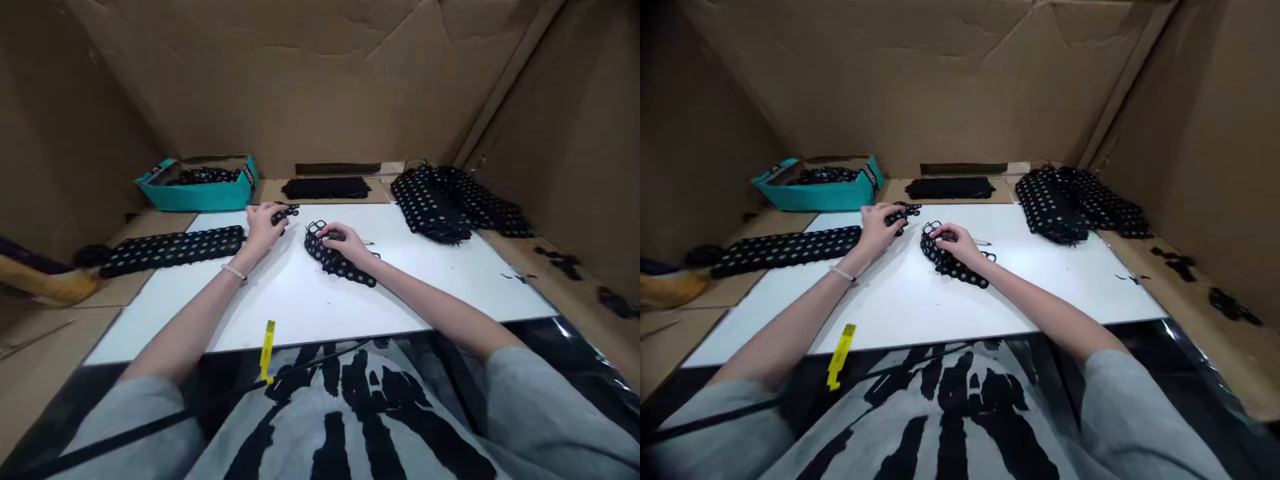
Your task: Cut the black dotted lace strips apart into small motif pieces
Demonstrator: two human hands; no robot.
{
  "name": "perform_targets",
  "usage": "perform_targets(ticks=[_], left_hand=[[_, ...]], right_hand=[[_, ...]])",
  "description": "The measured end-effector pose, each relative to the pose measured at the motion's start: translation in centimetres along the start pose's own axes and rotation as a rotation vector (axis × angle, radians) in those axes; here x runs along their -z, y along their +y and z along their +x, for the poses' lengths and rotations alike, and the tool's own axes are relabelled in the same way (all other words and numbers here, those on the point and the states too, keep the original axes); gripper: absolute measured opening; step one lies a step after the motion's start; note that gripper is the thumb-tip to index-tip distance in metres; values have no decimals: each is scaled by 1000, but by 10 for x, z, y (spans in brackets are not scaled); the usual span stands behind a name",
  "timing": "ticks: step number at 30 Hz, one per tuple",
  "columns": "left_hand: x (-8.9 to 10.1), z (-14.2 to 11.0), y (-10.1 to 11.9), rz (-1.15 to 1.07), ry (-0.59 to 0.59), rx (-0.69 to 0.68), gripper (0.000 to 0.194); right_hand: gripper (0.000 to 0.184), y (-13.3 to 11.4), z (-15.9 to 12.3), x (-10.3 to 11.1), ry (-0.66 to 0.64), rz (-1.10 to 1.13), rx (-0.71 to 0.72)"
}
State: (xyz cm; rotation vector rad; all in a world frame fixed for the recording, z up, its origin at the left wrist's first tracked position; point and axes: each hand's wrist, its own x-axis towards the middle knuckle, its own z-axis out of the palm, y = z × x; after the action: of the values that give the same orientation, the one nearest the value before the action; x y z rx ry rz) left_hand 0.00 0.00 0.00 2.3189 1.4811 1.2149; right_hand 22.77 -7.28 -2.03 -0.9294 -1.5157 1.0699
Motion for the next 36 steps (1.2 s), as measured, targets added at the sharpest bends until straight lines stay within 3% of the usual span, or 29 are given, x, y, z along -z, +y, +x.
perform_targets(ticks=[3,5,10,13,17,22,24,27,31,33,36], left_hand=[[-8,-1,12,-163,-331,22,33],[-13,-5,17,-306,-454,105,34],[-19,-15,20,-701,-551,398,37],[-18,-17,20,-782,-609,446,39],[-20,-18,24,-724,-565,421,45],[-22,-20,33,-369,-257,103,38],[-20,-19,36,-275,-252,63,34],[-18,-19,39,-352,-396,154,36],[-19,-20,34,-621,-551,403,42],[-20,-19,28,-691,-532,483,41],[-20,-13,16,-757,-409,515,42]], right_hand=[[24,2,0,2,33,48,-12],[31,3,0,2,52,73,-37],[59,6,0,1,114,80,-163],[68,8,2,3,125,27,-247],[54,9,5,6,51,-5,-267],[45,9,5,5,74,-19,-241],[43,10,4,5,87,14,-189],[42,12,4,4,61,58,-130],[46,9,6,6,4,24,-138],[45,3,9,12,-24,-6,-186],[41,-8,14,25,-68,-56,-270]])
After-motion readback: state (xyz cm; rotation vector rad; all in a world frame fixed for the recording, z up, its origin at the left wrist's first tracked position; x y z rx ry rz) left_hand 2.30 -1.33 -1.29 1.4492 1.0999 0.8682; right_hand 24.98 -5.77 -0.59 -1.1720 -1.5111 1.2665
